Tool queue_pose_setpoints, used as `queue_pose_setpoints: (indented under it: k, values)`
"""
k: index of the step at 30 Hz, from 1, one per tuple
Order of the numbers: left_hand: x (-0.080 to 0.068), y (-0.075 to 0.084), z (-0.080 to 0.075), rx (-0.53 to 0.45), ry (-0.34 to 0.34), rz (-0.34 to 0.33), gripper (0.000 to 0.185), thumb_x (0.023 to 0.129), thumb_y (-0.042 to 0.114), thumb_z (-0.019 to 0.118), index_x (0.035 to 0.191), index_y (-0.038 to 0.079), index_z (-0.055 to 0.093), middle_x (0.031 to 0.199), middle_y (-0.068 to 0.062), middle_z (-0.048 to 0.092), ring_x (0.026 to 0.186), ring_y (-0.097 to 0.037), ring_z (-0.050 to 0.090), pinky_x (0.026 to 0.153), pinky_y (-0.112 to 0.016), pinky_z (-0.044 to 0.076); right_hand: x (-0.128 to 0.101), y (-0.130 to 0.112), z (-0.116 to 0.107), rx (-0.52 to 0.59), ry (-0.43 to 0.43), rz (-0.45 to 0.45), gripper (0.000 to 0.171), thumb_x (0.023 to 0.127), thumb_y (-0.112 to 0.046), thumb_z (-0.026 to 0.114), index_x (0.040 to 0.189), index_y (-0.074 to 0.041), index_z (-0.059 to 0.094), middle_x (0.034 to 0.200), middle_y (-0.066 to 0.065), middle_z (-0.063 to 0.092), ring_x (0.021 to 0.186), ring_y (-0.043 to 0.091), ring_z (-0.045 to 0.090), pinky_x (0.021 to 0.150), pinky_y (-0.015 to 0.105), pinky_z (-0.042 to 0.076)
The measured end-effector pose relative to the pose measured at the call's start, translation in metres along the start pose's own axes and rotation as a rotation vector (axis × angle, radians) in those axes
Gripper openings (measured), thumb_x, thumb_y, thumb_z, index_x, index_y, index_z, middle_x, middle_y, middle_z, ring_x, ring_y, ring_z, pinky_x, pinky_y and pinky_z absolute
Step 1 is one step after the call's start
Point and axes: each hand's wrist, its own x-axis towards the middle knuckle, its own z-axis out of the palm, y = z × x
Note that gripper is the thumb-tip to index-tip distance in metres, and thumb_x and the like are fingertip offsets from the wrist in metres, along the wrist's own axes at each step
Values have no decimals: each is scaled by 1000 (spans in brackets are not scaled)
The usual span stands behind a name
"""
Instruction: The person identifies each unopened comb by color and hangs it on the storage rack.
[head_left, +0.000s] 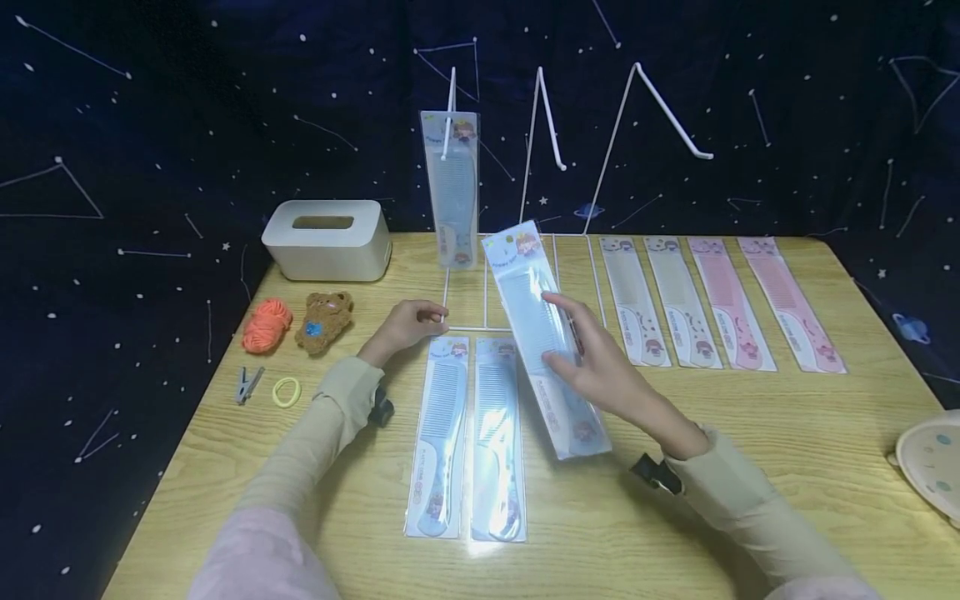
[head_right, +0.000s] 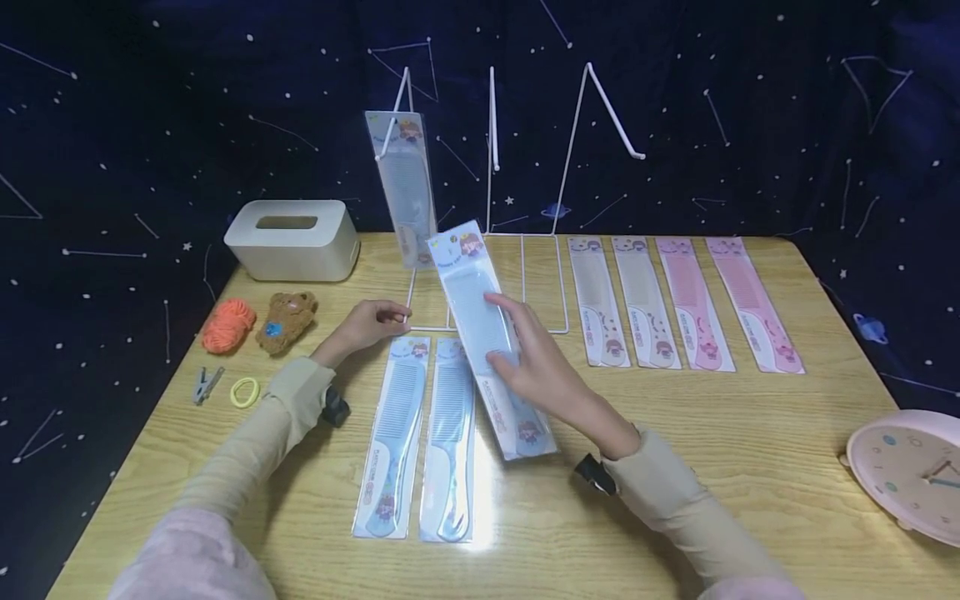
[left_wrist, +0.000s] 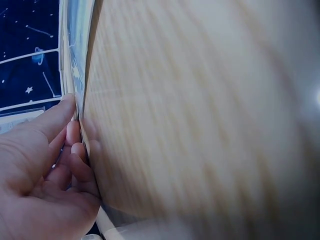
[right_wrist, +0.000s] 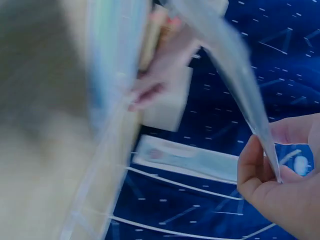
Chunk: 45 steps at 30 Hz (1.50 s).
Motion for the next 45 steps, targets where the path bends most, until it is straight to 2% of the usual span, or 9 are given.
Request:
queue_pose_setpoints:
  k: [3, 5, 10, 16, 26, 32, 37, 45]
  values:
    - [1, -1, 0, -5, 3, -9, 31, 90, 18, 66, 118, 5, 64, 107, -10, 63, 100, -23, 57, 89, -35, 46, 16, -15, -2, 68, 22, -64, 72, 82, 15, 58, 145, -2, 28, 145, 21, 31, 109, 36, 52, 82, 46, 53]
    - [3, -2, 1, -7, 1, -16, 31, 90, 18, 67, 118, 5, 64, 107, -10, 63, 100, -23, 57, 89, -35, 46, 26, -25, -2, 105, 34, -95, 72, 81, 16, 58, 144, -2, 29, 144, 21, 32, 111, 37, 51, 82, 46, 54]
    - [4, -2, 2, 1, -4, -21, 32, 89, 18, 67, 118, 5, 64, 107, -10, 63, 99, -23, 57, 89, -34, 47, 48, -44, 0, 121, 31, -171, 70, 82, 16, 57, 145, 0, 30, 145, 21, 32, 116, 37, 48, 82, 46, 54]
    - [1, 1, 2, -20, -7, -10, 32, 89, 16, 67, 118, 3, 63, 106, -12, 63, 98, -23, 57, 88, -33, 47, 65, -53, 3, 88, -7, -165, 70, 84, 12, 56, 147, -6, 30, 142, 19, 34, 116, 33, 48, 79, 41, 55]
    - [1, 0, 1, -2, -1, 0, 33, 89, 17, 67, 118, 3, 63, 108, -12, 64, 100, -24, 58, 90, -35, 47, 83, -47, 8, 45, 2, -120, 70, 85, 10, 57, 147, -8, 30, 137, 20, 36, 110, 32, 48, 78, 42, 55]
    - [-1, 1, -1, 5, -12, 1, 34, 90, 18, 66, 120, 3, 62, 110, -13, 63, 103, -25, 58, 93, -36, 46, 108, -32, 11, 75, -18, -52, 72, 86, 2, 63, 148, -12, 29, 135, 17, 42, 102, 30, 52, 82, 40, 51]
    - [-1, 1, -2, -5, -9, 3, 33, 90, 17, 66, 119, 3, 63, 109, -13, 63, 102, -25, 58, 91, -37, 47, 131, -20, 14, 113, -48, -30, 74, 86, -3, 67, 148, -15, 29, 125, 16, 48, 105, 27, 53, 85, 36, 48]
    - [1, 0, -2, -2, -8, 9, 33, 89, 19, 67, 119, 4, 64, 108, -12, 64, 100, -24, 58, 90, -36, 47, 162, -8, 13, 136, -47, -14, 71, 86, -3, 66, 147, -14, 30, 127, 17, 47, 109, 29, 53, 90, 37, 48]
